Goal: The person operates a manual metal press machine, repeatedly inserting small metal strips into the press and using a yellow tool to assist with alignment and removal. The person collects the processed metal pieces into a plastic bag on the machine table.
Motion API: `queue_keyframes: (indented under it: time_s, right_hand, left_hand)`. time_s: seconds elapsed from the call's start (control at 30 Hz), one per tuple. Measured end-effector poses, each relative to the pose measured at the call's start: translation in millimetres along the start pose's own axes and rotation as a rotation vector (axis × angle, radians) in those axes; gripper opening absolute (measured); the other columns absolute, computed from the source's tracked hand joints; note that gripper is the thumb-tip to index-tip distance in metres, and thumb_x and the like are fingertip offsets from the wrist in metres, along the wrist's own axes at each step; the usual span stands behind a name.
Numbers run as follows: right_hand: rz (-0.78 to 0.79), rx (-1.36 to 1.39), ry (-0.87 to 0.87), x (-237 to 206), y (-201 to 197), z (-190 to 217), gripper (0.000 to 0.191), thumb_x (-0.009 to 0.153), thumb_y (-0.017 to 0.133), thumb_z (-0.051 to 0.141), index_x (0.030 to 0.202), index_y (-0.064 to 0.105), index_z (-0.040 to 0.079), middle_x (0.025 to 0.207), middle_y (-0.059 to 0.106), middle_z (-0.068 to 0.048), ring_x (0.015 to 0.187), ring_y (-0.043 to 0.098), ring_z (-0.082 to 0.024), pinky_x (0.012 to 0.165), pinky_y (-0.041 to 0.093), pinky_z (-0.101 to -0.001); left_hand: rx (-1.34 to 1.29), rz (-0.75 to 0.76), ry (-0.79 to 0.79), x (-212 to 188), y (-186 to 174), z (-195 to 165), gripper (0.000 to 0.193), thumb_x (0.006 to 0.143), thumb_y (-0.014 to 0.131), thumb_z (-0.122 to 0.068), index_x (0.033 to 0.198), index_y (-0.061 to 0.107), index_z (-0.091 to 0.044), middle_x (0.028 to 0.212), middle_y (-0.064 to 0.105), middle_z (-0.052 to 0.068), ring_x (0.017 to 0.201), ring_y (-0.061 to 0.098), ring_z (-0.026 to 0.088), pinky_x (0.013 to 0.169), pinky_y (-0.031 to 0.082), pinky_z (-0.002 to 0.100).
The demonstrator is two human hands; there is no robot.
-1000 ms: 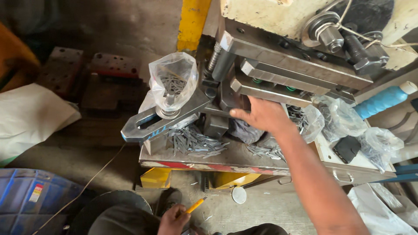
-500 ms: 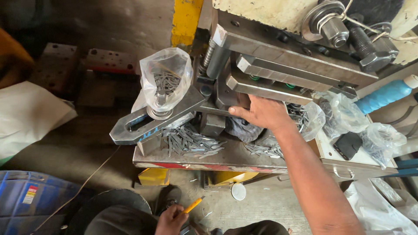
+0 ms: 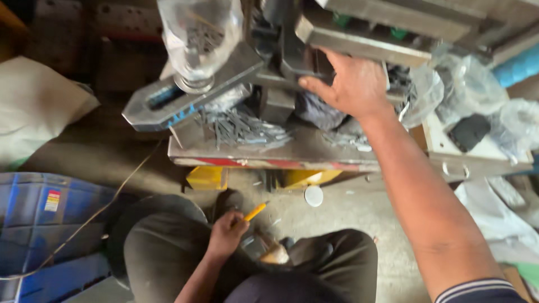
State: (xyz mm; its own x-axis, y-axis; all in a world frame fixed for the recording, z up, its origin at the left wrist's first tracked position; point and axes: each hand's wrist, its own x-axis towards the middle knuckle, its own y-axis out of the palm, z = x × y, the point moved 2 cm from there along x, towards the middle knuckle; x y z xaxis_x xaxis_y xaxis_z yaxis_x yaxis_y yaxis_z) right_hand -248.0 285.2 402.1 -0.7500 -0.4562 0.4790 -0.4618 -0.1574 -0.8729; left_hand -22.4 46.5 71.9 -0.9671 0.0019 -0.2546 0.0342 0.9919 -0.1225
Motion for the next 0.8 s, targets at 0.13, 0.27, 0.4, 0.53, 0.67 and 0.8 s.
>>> queue_keyframes:
  time_s: [0.13, 0.27, 0.4, 0.53, 0.67, 0.8]
  right_hand:
    - [-0.339, 0.099, -0.157, -59, -11, 32, 0.027, 0.091, 0.079, 0.023, 0.113, 0.073, 0.008, 0.114, 0.072, -0.013, 0.11, 0.062, -0.038, 0.099, 0.049, -0.049]
    - [-0.193, 0.567, 0.231, -129, 14, 87, 0.016, 0.091, 0.079, 0.012, 0.106, 0.076, 0.006, 0.102, 0.07, -0.01, 0.095, 0.068, -0.025, 0.084, 0.054, -0.0351]
    - [-0.233, 0.53, 0.132, -150, 34, 108, 0.016, 0.089, 0.078, 0.009, 0.105, 0.076, 0.007, 0.101, 0.071, -0.008, 0.094, 0.067, -0.026, 0.084, 0.051, -0.0376]
    - [-0.182, 0.492, 0.081, -138, 34, 111, 0.022, 0.088, 0.081, 0.01, 0.109, 0.076, 0.007, 0.102, 0.069, -0.008, 0.093, 0.065, -0.027, 0.082, 0.052, -0.0392]
    - [-0.142, 0.448, -0.042, -118, 33, 118, 0.028, 0.088, 0.083, 0.02, 0.113, 0.076, 0.01, 0.105, 0.065, -0.006, 0.093, 0.061, -0.029, 0.081, 0.049, -0.0411]
    - [-0.09, 0.295, -0.063, -114, 34, 128, 0.041, 0.084, 0.083, 0.036, 0.116, 0.077, 0.013, 0.105, 0.062, -0.004, 0.092, 0.056, -0.029, 0.081, 0.042, -0.0452]
  left_hand:
    - [0.067, -0.017, 0.102, -7, -2, 1, 0.019, 0.08, 0.078, -0.015, 0.093, 0.07, -0.004, 0.071, 0.065, 0.005, 0.064, 0.059, 0.012, 0.06, 0.049, 0.03]
    - [0.029, 0.008, 0.058, -7, 0, 12, 0.019, 0.082, 0.077, -0.016, 0.093, 0.07, -0.002, 0.072, 0.068, 0.007, 0.066, 0.063, 0.012, 0.062, 0.051, 0.031]
    - [0.03, 0.048, 0.054, -6, 5, 27, 0.02, 0.083, 0.077, -0.016, 0.096, 0.07, -0.003, 0.074, 0.07, 0.006, 0.067, 0.064, 0.01, 0.062, 0.052, 0.03]
    - [0.015, 0.055, 0.027, -4, 7, 33, 0.019, 0.084, 0.077, -0.015, 0.094, 0.069, -0.001, 0.072, 0.067, 0.009, 0.065, 0.059, 0.012, 0.06, 0.049, 0.03]
    - [-0.001, 0.054, 0.043, -3, 6, 30, 0.019, 0.083, 0.076, -0.012, 0.096, 0.069, -0.001, 0.072, 0.068, 0.006, 0.065, 0.059, 0.01, 0.06, 0.049, 0.029]
    - [-0.039, 0.06, 0.032, -3, 5, 28, 0.016, 0.084, 0.075, -0.011, 0.094, 0.069, 0.0, 0.074, 0.069, 0.007, 0.067, 0.059, 0.01, 0.061, 0.049, 0.028]
